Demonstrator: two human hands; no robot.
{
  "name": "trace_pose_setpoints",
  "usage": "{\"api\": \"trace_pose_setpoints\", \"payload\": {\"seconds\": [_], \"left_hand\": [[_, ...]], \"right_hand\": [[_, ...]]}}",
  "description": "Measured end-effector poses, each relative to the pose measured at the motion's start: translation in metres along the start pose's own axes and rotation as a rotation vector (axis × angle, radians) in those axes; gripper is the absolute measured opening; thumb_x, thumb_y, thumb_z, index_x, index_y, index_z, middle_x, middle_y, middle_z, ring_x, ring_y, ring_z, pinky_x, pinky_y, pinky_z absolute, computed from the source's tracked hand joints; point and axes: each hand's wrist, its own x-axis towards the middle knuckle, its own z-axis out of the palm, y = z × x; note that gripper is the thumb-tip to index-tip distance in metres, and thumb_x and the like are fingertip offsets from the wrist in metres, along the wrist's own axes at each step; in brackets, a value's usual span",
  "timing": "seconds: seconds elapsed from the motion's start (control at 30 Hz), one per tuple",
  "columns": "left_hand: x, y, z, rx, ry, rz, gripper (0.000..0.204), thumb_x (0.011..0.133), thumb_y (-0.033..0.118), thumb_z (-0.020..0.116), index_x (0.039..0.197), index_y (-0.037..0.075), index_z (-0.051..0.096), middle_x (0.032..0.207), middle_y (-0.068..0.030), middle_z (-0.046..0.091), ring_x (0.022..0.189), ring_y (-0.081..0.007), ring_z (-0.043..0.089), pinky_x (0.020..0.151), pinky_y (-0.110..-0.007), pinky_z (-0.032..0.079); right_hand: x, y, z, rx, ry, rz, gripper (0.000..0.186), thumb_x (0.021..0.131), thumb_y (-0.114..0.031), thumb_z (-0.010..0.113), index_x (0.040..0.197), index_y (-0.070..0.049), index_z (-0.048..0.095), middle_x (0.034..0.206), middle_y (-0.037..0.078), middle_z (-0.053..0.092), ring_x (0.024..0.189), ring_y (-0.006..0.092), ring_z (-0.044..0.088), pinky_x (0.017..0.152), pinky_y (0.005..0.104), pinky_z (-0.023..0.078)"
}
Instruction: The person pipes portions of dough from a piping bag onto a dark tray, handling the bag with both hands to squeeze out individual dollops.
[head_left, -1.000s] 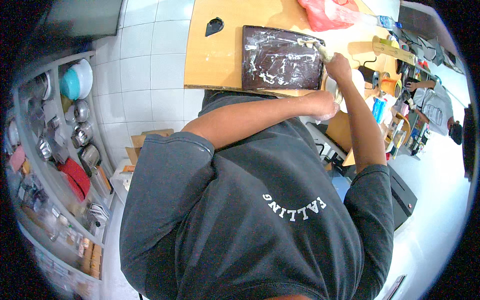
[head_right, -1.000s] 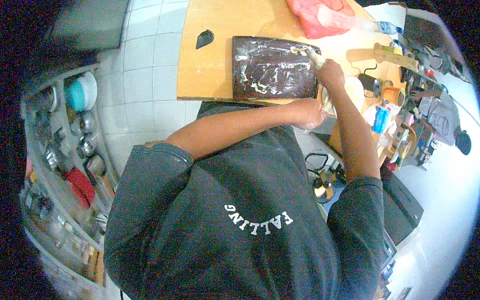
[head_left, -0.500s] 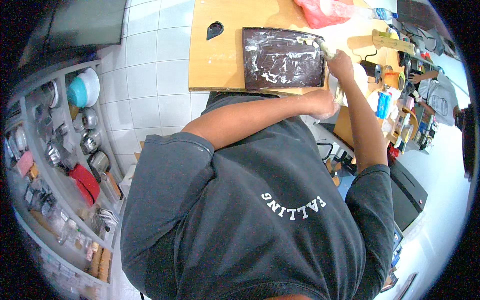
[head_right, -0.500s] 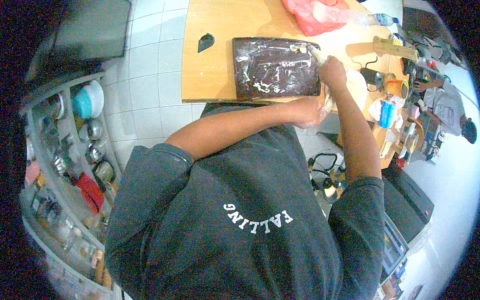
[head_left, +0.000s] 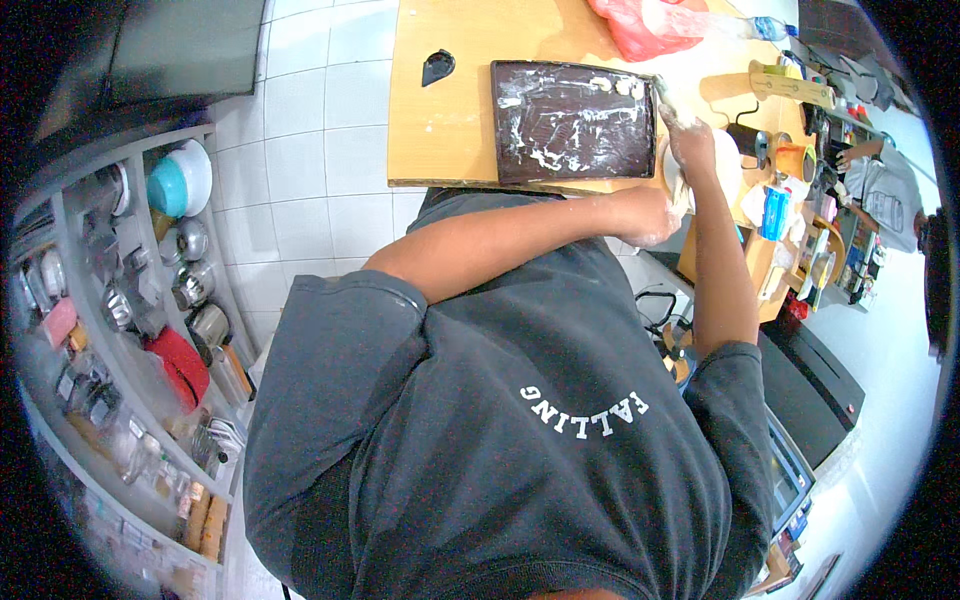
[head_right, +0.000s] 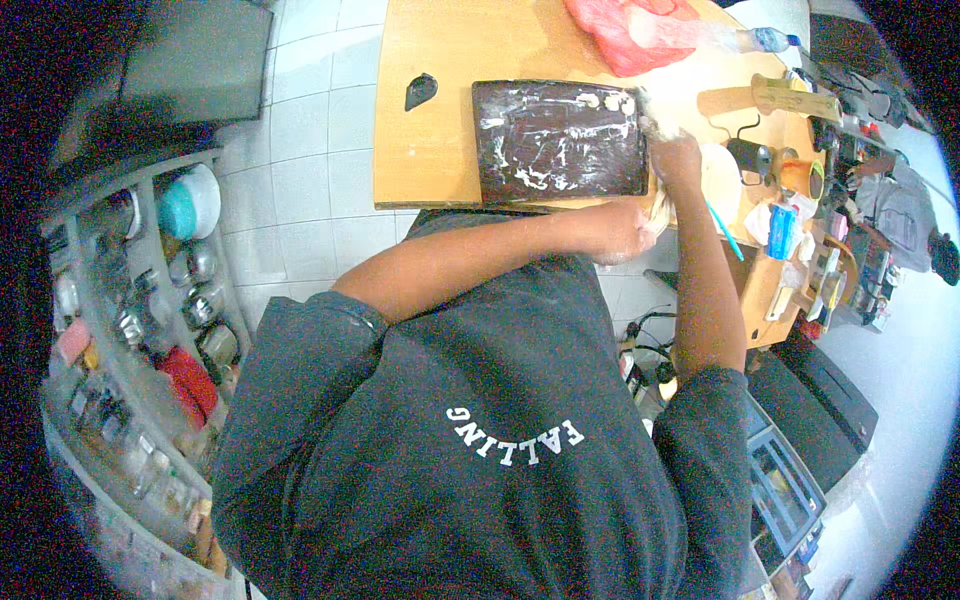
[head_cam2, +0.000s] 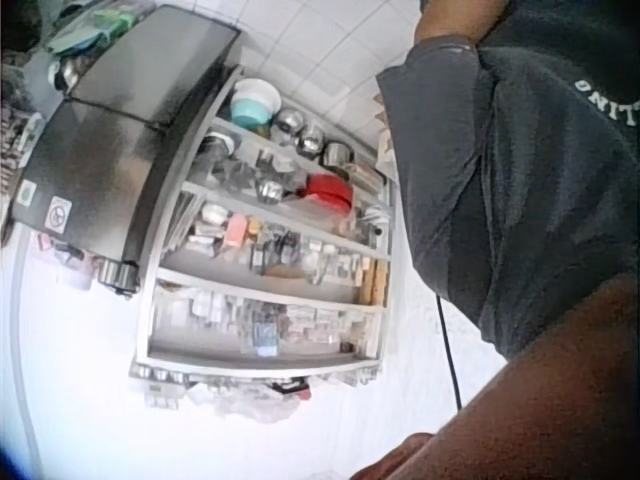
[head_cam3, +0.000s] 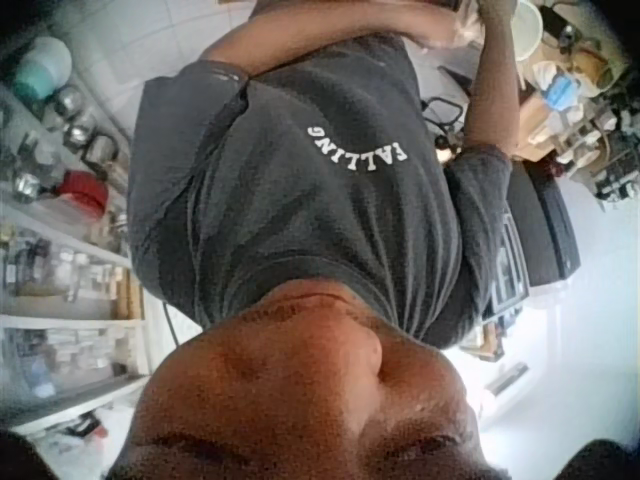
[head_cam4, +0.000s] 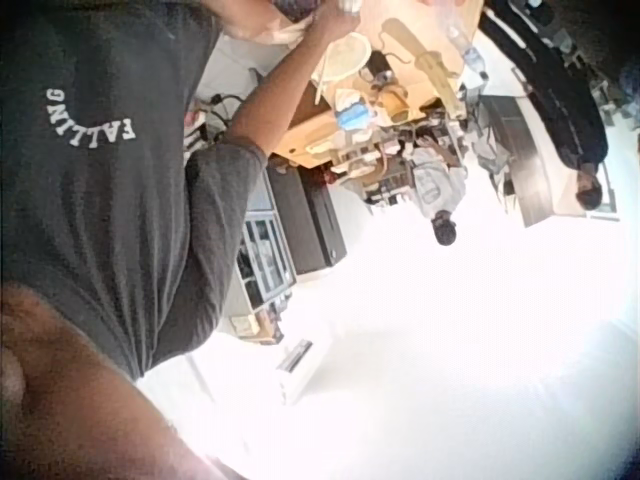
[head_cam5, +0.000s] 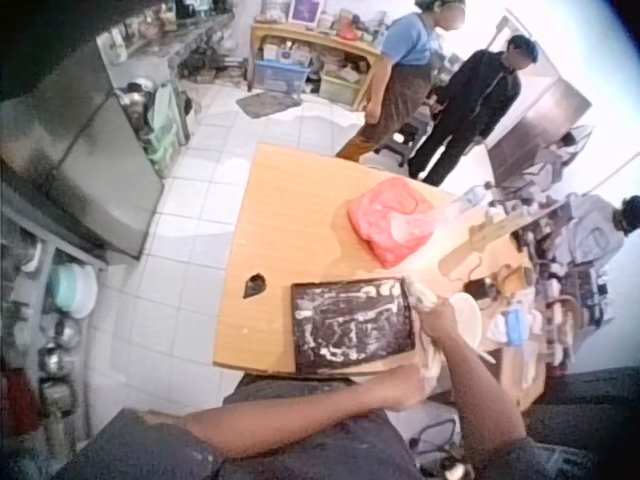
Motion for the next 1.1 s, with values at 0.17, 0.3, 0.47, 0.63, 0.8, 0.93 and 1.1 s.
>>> {"api": "trace_pose_setpoints", "payload": {"seconds": [0.17, 0.3, 0.47, 0.63, 0.8, 0.93, 1.1], "left_hand": [[-0.013, 0.002, 0.004, 0.038, 0.005, -0.017, 0.039, 0.091, 0.028, 0.046, 0.081, -0.005, 0.062, 0.075, -0.0284, 0.063, 0.074, -0.0403, 0.065, 0.075, -0.051, 0.049], [-0.016, 0.003, 0.008, 0.081, -0.017, -0.058, 0.038, 0.09, 0.028, 0.046, 0.082, -0.006, 0.061, 0.073, -0.0273, 0.063, 0.071, -0.0396, 0.065, 0.072, -0.05, 0.049], [-0.022, 0.004, 0.007, 0.003, -0.044, -0.192, 0.035, 0.09, 0.027, 0.045, 0.08, -0.003, 0.061, 0.071, -0.0248, 0.063, 0.068, -0.04, 0.064, 0.068, -0.051, 0.049], [-0.026, -0.004, 0.002, 0.016, -0.071, -0.322, 0.033, 0.09, 0.027, 0.047, 0.083, -0.003, 0.06, 0.073, -0.0261, 0.062, 0.07, -0.0416, 0.063, 0.069, -0.05, 0.048], [-0.033, -0.006, -0.007, 0.064, 0.026, -0.434, 0.03, 0.09, 0.026, 0.049, 0.087, -0.001, 0.061, 0.081, -0.0269, 0.062, 0.08, -0.0438, 0.061, 0.074, -0.049, 0.047], [-0.036, 0.014, -0.027, 0.005, 0.008, -0.455, 0.026, 0.091, 0.023, 0.047, 0.086, -0.001, 0.057, 0.077, -0.0253, 0.061, 0.076, -0.0414, 0.063, 0.069, -0.048, 0.047], [-0.04, 0.013, -0.047, -0.091, -0.054, -0.468, 0.026, 0.091, 0.023, 0.048, 0.084, -0.001, 0.056, 0.073, -0.0233, 0.061, 0.069, -0.0377, 0.063, 0.065, -0.047, 0.047]], "right_hand": [[-0.012, 0.01, 0.009, 0.486, 0.011, 0.144, 0.044, 0.09, -0.039, 0.062, 0.102, 0.003, 0.066, 0.089, 0.023, 0.067, 0.078, 0.0322, 0.062, 0.074, 0.042, 0.047], [-0.017, 0.013, 0.012, 0.812, -0.018, 0.299, 0.033, 0.09, -0.035, 0.067, 0.097, -0.003, 0.066, 0.072, 0.002, 0.056, 0.066, 0.0115, 0.045, 0.06, 0.0278, 0.039], [-0.003, 0.054, 0.047, 0.526, 0.012, 0.076, 0.035, 0.092, -0.036, 0.063, 0.1, -0.002, 0.065, 0.073, 0.004, 0.057, 0.066, 0.0152, 0.049, 0.062, 0.0325, 0.042], [-0.003, 0.033, 0.064, 0.501, -0.128, 0.089, 0.04, 0.092, -0.033, 0.062, 0.11, 0.002, 0.063, 0.088, 0.007, 0.064, 0.079, 0.0173, 0.054, 0.073, 0.0345, 0.045], [0.008, 0.027, 0.109, 1.129, -0.274, 0.315, 0.044, 0.089, -0.027, 0.068, 0.121, -0.001, 0.052, 0.079, 0.006, 0.063, 0.067, 0.0155, 0.058, 0.063, 0.032, 0.049], [0.006, 0.013, 0.108, 1.281, -0.457, 0.56, 0.028, 0.086, -0.022, 0.071, 0.104, -0.008, 0.055, 0.068, -0.001, 0.053, 0.047, 0.0106, 0.051, 0.038, 0.0271, 0.044], [0.008, -0.011, 0.086, 1.21, -0.445, 0.543, 0.012, 0.089, -0.013, 0.065, 0.096, -0.006, 0.058, 0.068, 0.001, 0.054, 0.051, 0.0099, 0.051, 0.042, 0.0256, 0.043]]}}
